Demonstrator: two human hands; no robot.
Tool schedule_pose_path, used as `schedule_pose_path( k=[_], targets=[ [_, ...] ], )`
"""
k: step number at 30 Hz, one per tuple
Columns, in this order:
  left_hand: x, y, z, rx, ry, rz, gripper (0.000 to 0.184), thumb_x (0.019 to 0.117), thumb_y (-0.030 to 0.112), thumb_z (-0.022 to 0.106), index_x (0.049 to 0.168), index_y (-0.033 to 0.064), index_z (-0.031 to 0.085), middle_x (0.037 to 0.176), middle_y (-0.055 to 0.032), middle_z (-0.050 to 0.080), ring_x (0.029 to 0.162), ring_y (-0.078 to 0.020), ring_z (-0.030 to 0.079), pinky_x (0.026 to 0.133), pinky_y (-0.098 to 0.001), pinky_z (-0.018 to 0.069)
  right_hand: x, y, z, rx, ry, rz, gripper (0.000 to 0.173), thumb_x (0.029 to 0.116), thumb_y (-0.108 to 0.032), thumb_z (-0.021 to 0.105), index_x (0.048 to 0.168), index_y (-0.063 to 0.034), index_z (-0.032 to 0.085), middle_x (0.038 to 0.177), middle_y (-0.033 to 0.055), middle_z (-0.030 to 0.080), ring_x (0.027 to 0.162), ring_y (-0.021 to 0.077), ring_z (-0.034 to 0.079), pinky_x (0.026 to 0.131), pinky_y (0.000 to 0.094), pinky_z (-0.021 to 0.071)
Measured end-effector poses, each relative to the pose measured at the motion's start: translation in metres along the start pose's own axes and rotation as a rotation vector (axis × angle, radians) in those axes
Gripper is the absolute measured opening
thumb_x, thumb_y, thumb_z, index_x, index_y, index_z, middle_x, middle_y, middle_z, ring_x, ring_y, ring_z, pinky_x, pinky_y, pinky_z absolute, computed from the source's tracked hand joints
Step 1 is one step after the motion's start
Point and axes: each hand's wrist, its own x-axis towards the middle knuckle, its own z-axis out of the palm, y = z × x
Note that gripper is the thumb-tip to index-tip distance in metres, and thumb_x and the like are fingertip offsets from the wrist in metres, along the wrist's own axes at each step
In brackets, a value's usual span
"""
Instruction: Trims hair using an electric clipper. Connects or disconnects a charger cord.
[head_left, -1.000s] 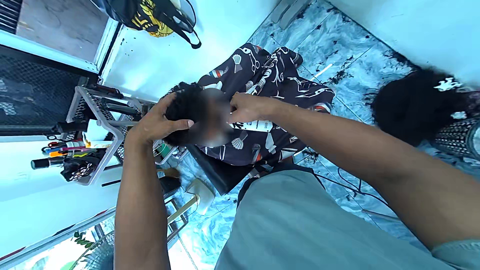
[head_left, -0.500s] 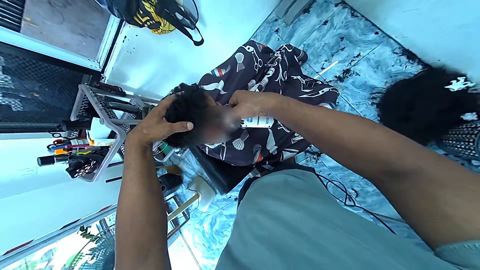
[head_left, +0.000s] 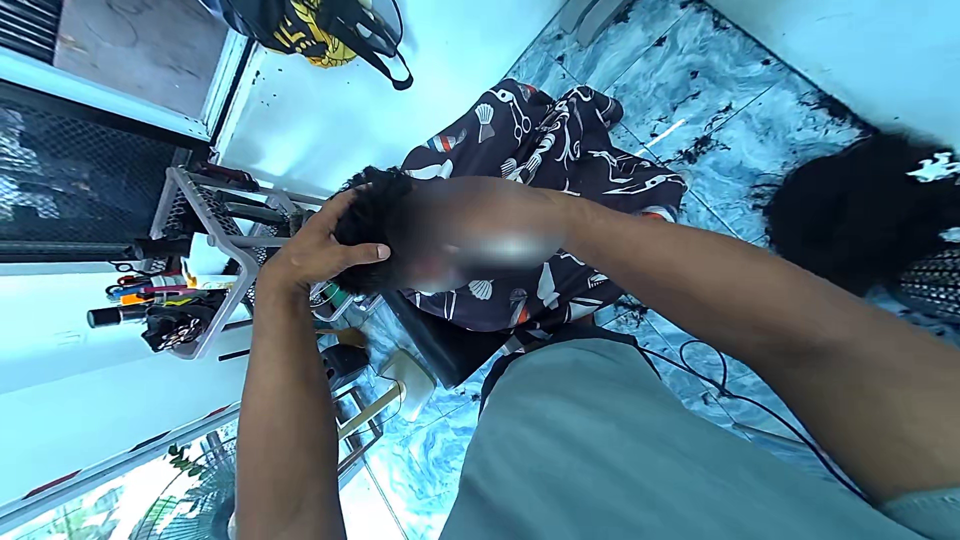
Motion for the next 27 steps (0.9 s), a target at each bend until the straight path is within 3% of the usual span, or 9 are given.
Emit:
schedule_pose_path(
  k=[5, 9, 11, 13, 17, 20, 22, 25, 27],
  targets=[
    [-0.0002, 0.0003, -0.0003, 0.001, -0.001, -0.011, 0.096, 0.0726, 0.035, 0.088, 0.156, 0.0227, 0.041, 0.149, -0.0027, 0.054, 0.135, -0.0115, 0.053, 0.113, -0.0376, 0.0465, 0.0007, -0.0036, -0.0041, 0.275, -0.024, -0.023, 0.027, 0.0958, -0.022, 0.072, 0.102, 0.0032, 0.065, 0.087, 0.0165, 0.070, 0.069, 0.0235, 0.071, 0.064, 0.0389, 0.0634],
    [-0.0008, 0.0004, -0.0008, 0.006, 0.006, -0.019, 0.097, 0.0720, 0.035, 0.088, 0.156, 0.0229, 0.041, 0.149, -0.0034, 0.054, 0.135, -0.0120, 0.053, 0.113, -0.0385, 0.0466, 0.0007, 0.0008, -0.0009, -0.012, 0.010, -0.012, 0.028, 0.0899, -0.025, 0.077, 0.083, -0.0011, 0.065, 0.074, 0.0109, 0.063, 0.063, 0.0194, 0.060, 0.060, 0.0405, 0.0511],
    [-0.0001, -0.0003, -0.0005, -0.004, 0.003, -0.014, 0.096, 0.0725, 0.035, 0.088, 0.156, 0.0234, 0.041, 0.148, -0.0026, 0.055, 0.134, -0.0112, 0.054, 0.112, -0.0373, 0.0471, 0.0012, 0.0009, -0.0034, 0.177, -0.011, -0.022, 0.025, 0.0943, -0.022, 0.073, 0.094, 0.0017, 0.066, 0.081, 0.0136, 0.069, 0.065, 0.0201, 0.068, 0.061, 0.0368, 0.0602],
    [-0.0007, -0.0015, -0.0004, -0.025, 0.001, -0.017, 0.096, 0.0723, 0.033, 0.089, 0.156, 0.0238, 0.041, 0.147, -0.0019, 0.056, 0.133, -0.0111, 0.055, 0.112, -0.0368, 0.0483, 0.0006, -0.0035, -0.0034, 0.266, -0.022, -0.042, 0.027, 0.0961, -0.022, 0.072, 0.102, 0.0032, 0.066, 0.086, 0.0160, 0.070, 0.069, 0.0223, 0.071, 0.064, 0.0373, 0.0629],
    [-0.0010, 0.0011, -0.0010, -0.035, -0.001, -0.026, 0.096, 0.0716, 0.031, 0.088, 0.155, 0.0229, 0.042, 0.146, -0.0025, 0.057, 0.132, -0.0108, 0.056, 0.111, -0.0364, 0.0490, -0.0007, -0.0048, 0.0015, -0.059, 0.026, -0.021, 0.029, 0.0887, -0.026, 0.078, 0.083, -0.0011, 0.065, 0.075, 0.0111, 0.062, 0.065, 0.0206, 0.059, 0.061, 0.0427, 0.0500],
    [0.0004, -0.0023, -0.0008, -0.019, 0.003, -0.007, 0.095, 0.0720, 0.034, 0.088, 0.155, 0.0229, 0.043, 0.147, -0.0020, 0.056, 0.134, -0.0113, 0.054, 0.112, -0.0373, 0.0479, 0.0002, -0.0059, -0.0011, 0.230, -0.020, -0.043, 0.029, 0.0946, -0.025, 0.073, 0.100, 0.0030, 0.067, 0.084, 0.0155, 0.070, 0.066, 0.0221, 0.070, 0.062, 0.0375, 0.0622],
    [-0.0003, -0.0034, -0.0012, 0.001, 0.008, -0.001, 0.095, 0.0715, 0.037, 0.088, 0.154, 0.0255, 0.044, 0.149, -0.0020, 0.055, 0.135, -0.0121, 0.053, 0.113, -0.0394, 0.0468, -0.0006, -0.0080, -0.0001, 0.132, -0.013, -0.069, 0.027, 0.0929, -0.024, 0.075, 0.096, 0.0016, 0.068, 0.082, 0.0138, 0.070, 0.066, 0.0211, 0.069, 0.062, 0.0385, 0.0612],
    [0.0008, -0.0027, -0.0019, 0.017, 0.007, 0.005, 0.095, 0.0708, 0.039, 0.088, 0.155, 0.0272, 0.044, 0.151, -0.0027, 0.053, 0.136, -0.0134, 0.052, 0.113, -0.0415, 0.0464, 0.0025, -0.0018, 0.0022, -0.112, 0.026, -0.046, 0.030, 0.0871, -0.027, 0.080, 0.081, -0.0007, 0.066, 0.073, 0.0112, 0.062, 0.064, 0.0213, 0.059, 0.061, 0.0451, 0.0499],
    [0.0019, -0.0035, -0.0026, 0.013, 0.003, 0.004, 0.095, 0.0716, 0.038, 0.088, 0.155, 0.0275, 0.043, 0.151, -0.0022, 0.053, 0.136, -0.0130, 0.052, 0.113, -0.0408, 0.0464, 0.0016, -0.0025, -0.0007, 0.086, 0.003, -0.042, 0.028, 0.0914, -0.025, 0.077, 0.091, 0.0020, 0.067, 0.077, 0.0127, 0.067, 0.062, 0.0199, 0.065, 0.059, 0.0381, 0.0574]
  ],
)
